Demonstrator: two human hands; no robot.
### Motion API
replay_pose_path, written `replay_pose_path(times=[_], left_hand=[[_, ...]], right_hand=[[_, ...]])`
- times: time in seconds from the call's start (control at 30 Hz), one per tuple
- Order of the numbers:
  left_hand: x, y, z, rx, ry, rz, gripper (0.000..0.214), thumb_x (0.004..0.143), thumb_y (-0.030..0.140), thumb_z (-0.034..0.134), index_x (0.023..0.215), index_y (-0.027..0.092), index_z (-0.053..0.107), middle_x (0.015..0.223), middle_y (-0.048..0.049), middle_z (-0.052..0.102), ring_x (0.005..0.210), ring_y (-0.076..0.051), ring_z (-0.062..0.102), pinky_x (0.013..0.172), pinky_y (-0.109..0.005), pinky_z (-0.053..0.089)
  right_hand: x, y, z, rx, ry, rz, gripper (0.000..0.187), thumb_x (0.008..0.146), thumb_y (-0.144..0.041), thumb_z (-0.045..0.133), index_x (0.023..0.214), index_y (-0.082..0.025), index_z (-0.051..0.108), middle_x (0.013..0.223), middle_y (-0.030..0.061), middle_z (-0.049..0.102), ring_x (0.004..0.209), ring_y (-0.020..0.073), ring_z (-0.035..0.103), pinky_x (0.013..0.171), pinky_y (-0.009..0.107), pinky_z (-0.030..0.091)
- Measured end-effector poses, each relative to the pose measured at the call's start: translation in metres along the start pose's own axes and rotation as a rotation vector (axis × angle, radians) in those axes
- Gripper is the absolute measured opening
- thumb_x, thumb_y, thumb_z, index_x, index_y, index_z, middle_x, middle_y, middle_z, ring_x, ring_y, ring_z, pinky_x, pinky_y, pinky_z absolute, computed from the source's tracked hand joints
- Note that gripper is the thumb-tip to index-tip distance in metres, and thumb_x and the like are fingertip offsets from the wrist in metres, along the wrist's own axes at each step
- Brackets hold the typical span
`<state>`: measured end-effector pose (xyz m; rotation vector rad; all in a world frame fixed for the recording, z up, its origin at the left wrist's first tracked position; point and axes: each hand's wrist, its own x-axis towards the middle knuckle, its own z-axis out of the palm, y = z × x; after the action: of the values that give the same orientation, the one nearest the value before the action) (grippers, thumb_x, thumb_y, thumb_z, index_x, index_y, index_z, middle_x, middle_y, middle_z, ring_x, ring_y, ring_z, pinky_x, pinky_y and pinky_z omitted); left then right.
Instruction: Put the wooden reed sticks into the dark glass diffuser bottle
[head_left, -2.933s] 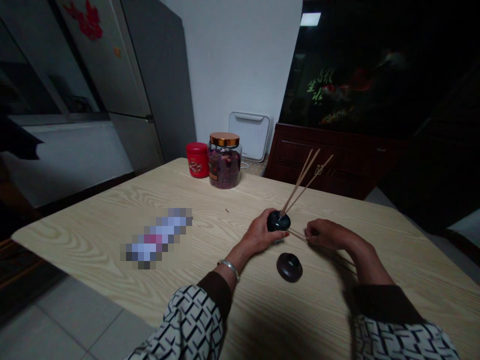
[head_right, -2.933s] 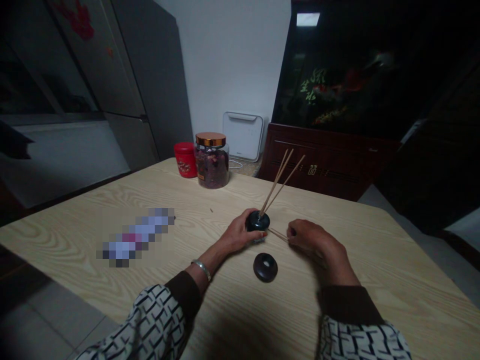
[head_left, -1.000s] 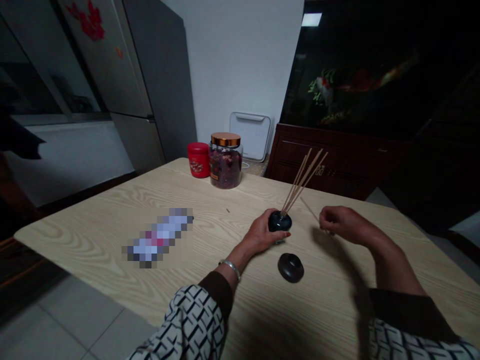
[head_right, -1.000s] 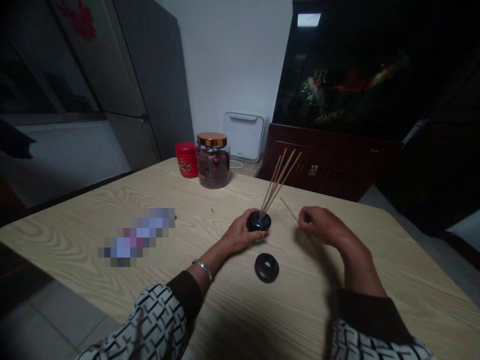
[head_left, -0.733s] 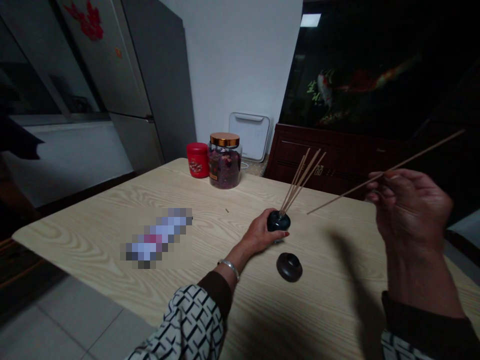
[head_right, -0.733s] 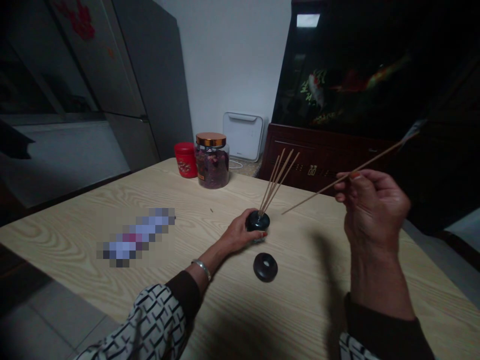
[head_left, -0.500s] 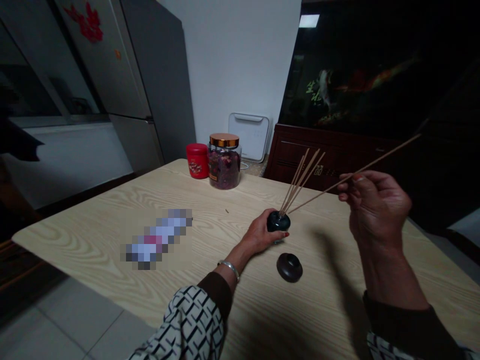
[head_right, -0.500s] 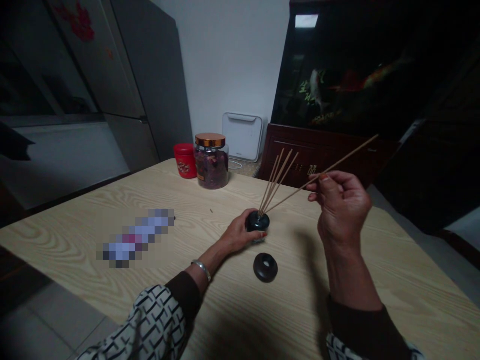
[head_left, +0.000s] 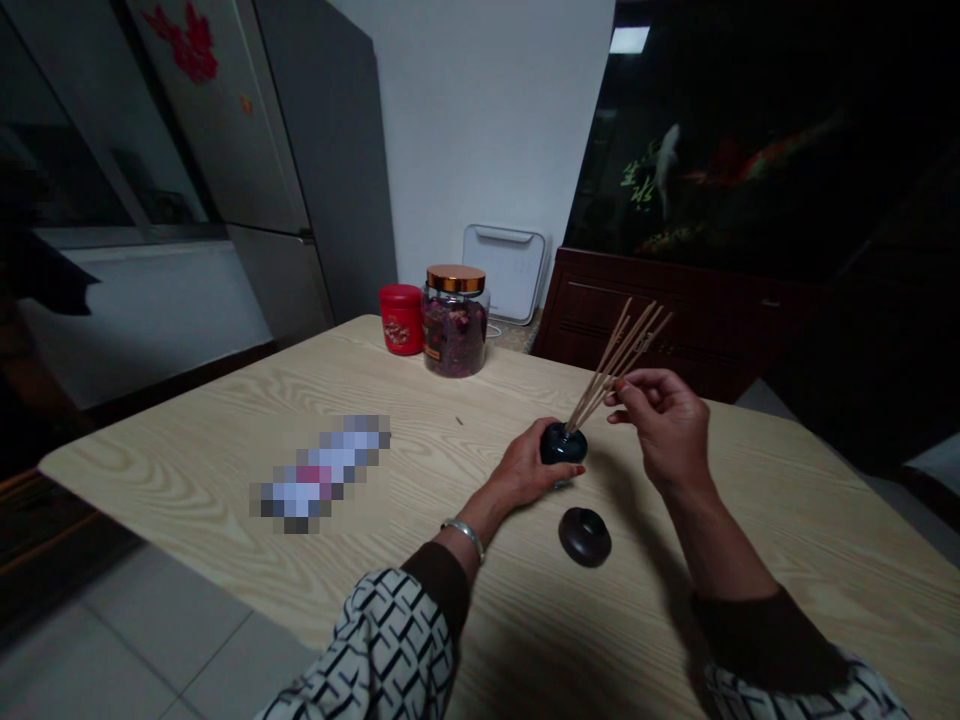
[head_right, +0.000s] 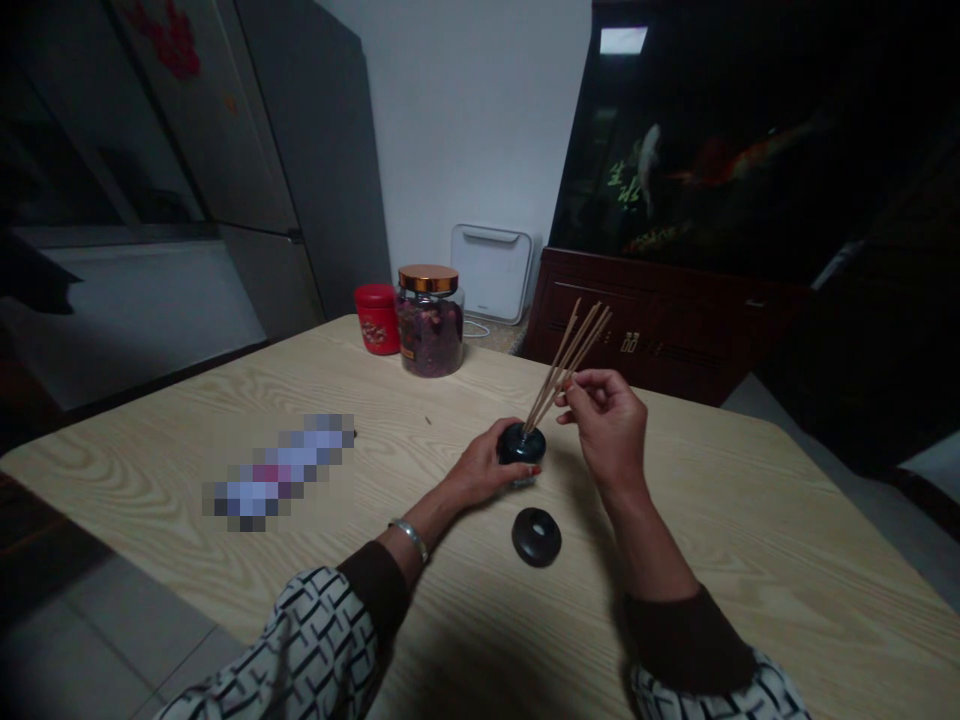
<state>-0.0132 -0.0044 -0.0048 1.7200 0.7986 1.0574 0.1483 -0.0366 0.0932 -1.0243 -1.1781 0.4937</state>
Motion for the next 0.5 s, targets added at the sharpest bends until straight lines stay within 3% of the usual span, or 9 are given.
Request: replay_pose_path(times=[0.2, 0.4, 0.5], left_hand=[[-0.001, 0.000, -0.001, 0.020, -0.002, 0.022, 0.068, 0.067, 0.040, 0.083, 0.126, 0.019, 0.056, 0.111, -0.0082, 0.065, 0.102, -0.024, 0.060, 0.093, -0.039, 0.048], [-0.001, 0.002, -0.001, 0.025, 0.008, 0.019, 0.066, 0.067, 0.038, 0.083, 0.125, 0.020, 0.056, 0.112, -0.0075, 0.065, 0.103, -0.024, 0.061, 0.095, -0.039, 0.048], [-0.001, 0.004, -0.001, 0.024, -0.002, 0.016, 0.065, 0.068, 0.039, 0.082, 0.125, 0.020, 0.057, 0.110, -0.0073, 0.066, 0.101, -0.024, 0.061, 0.092, -0.037, 0.048]], right_hand=[[-0.008, 0.017, 0.005, -0.155, -0.165, 0.029, 0.029, 0.077, -0.042, 0.075, 0.085, -0.018, 0.061, 0.078, 0.0011, 0.066, 0.066, 0.0144, 0.064, 0.054, 0.027, 0.056], [-0.001, 0.021, -0.008, -0.324, -0.258, 0.064, 0.030, 0.080, -0.045, 0.071, 0.086, -0.018, 0.061, 0.072, -0.0003, 0.060, 0.064, 0.0145, 0.059, 0.050, 0.025, 0.048], [0.004, 0.022, -0.017, -0.386, -0.382, 0.126, 0.033, 0.081, -0.049, 0.070, 0.089, -0.018, 0.060, 0.074, 0.0000, 0.060, 0.064, 0.0146, 0.058, 0.051, 0.025, 0.046]])
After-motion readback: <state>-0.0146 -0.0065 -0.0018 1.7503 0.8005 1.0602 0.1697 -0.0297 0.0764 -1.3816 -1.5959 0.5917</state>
